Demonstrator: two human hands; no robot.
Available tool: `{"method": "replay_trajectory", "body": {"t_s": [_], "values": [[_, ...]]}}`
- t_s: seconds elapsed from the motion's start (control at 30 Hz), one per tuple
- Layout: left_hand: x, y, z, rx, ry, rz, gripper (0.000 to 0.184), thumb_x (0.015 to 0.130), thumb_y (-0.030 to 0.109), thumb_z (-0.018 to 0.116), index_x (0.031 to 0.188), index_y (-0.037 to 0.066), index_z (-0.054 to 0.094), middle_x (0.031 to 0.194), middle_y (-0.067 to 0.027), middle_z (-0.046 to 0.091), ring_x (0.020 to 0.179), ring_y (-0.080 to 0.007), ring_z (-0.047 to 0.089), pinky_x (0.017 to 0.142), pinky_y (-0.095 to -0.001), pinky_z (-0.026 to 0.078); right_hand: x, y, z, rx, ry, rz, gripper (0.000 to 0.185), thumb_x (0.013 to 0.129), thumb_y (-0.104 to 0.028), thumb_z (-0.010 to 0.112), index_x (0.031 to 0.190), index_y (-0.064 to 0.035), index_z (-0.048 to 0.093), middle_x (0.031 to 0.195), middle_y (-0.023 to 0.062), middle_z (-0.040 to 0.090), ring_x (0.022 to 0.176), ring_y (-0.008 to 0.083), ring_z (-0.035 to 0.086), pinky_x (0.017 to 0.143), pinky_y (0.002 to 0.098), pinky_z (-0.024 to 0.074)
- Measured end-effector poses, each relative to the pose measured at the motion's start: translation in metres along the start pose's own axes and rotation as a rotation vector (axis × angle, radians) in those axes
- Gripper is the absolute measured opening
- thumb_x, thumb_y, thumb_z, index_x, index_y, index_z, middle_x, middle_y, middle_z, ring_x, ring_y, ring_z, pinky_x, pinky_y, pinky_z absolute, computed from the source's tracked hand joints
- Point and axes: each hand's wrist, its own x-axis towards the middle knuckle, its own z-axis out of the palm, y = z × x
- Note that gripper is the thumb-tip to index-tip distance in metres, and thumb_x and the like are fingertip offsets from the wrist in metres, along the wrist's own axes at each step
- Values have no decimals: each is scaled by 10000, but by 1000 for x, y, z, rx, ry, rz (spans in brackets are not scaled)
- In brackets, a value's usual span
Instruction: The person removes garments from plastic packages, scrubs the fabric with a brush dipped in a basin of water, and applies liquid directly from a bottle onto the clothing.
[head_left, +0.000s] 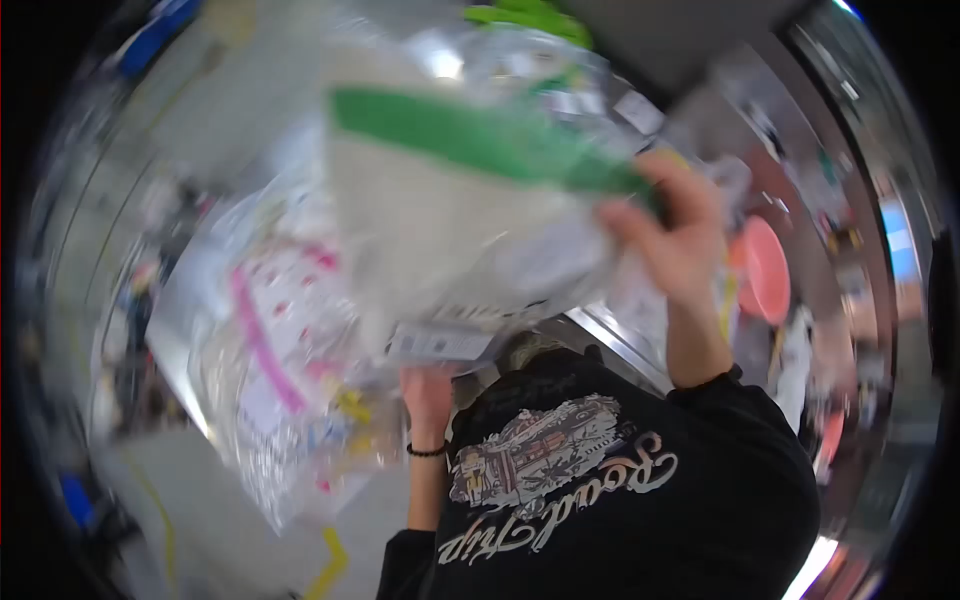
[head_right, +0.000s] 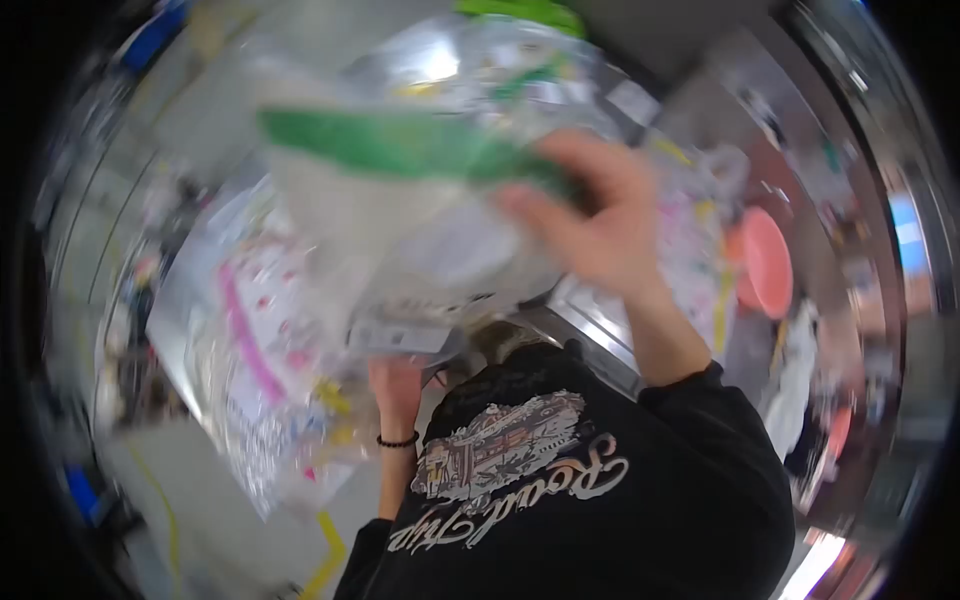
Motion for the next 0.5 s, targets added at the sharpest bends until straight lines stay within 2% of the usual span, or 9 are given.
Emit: {"method": "replay_trajectory", "body": {"t_s": [0.03, 0.07, 0.1, 0.2, 0.27, 0.33, 0.37, 0.47, 0.5], "values": [[8, -1, 7, 2, -58, -82, 295, 1010, 216, 565, 1280, 97, 556, 1226, -191, 660, 1008, -333, 657, 815, -451, 546, -1, -14, -9, -147, -267, -3, 166, 755, 2, 788, 916, -9, 747, 703, 15, 678, 534, 95, 484, 513, 230, 387], [15, -1, 17, -113, -127, -105, 384, 1005, 212, 542, 1369, 91, 521, 1324, -175, 609, 1170, -346, 569, 971, -508, 458, -5, -29, -16, -165, -433, 20, 134, 738, -1, 816, 836, -14, 726, 658, 60, 625, 525, 184, 507, 539, 264, 403], [22, 2, 35, -227, -187, -151, 475, 1000, 208, 518, 1458, 86, 485, 1423, -158, 557, 1332, -359, 482, 1127, -564, 371, -16, -29, -13, 31, -330, -59, 147, 747, -37, 838, 810, -9, 708, 618, 67, 587, 496, 220, 465, 518, 283, 389], [46, -11, 67, -222, -264, -347, 483, 1006, 237, 503, 1464, 87, 477, 1427, -155, 554, 1324, -350, 490, 1121, -556, 380, -26, -32, -52, -162, -23, -147, 128, 790, -57, 822, 814, -16, 702, 649, 55, 576, 493, 213, 438, 500, 300, 381], [60, -32, 76, -199, -288, -451, 489, 1010, 256, 493, 1468, 88, 471, 1429, -153, 553, 1319, -345, 495, 1117, -550, 386, -30, -32, -67, -74, -375, -45, 85, 804, -75, 778, 848, -73, 705, 727, 24, 595, 561, 181, 487, 527, 299, 403], [63, -68, 73, -189, -328, -508, 496, 1013, 275, 483, 1472, 89, 465, 1432, -151, 551, 1314, -339, 500, 1113, -544, 392, -61, -14, -87, -404, -223, -226, 101, 790, -66, 770, 861, -76, 700, 746, 34, 604, 582, 180, 504, 535, 305, 405], [65, -78, 75, -162, -338, -531, 499, 1015, 285, 478, 1474, 89, 462, 1433, -150, 550, 1312, -336, 503, 1111, -541, 395, -61, -14, -113, -451, -44, -245, 111, 773, 12, 753, 863, -38, 712, 728, 41, 591, 553, 165, 453, 509, 284, 368], [72, -100, 75, -97, -314, -555, 511, 1021, 314, 464, 1480, 90, 454, 1437, -147, 547, 1304, -328, 511, 1105, -533, 404, -79, 20, -208, -768, 546, -125, 199, 719, -3, 794, 909, -53, 763, 768, 5, 692, 603, 119, 519, 569, 237, 419], [79, -104, 77, -65, -291, -545, 515, 1023, 324, 459, 1482, 91, 451, 1438, -146, 546, 1301, -325, 514, 1103, -530, 407, -92, 37, -239, -834, 740, -79, 164, 758, -16, 786, 917, -47, 764, 759, 0, 691, 605, 106, 514, 587, 232, 422]]}}
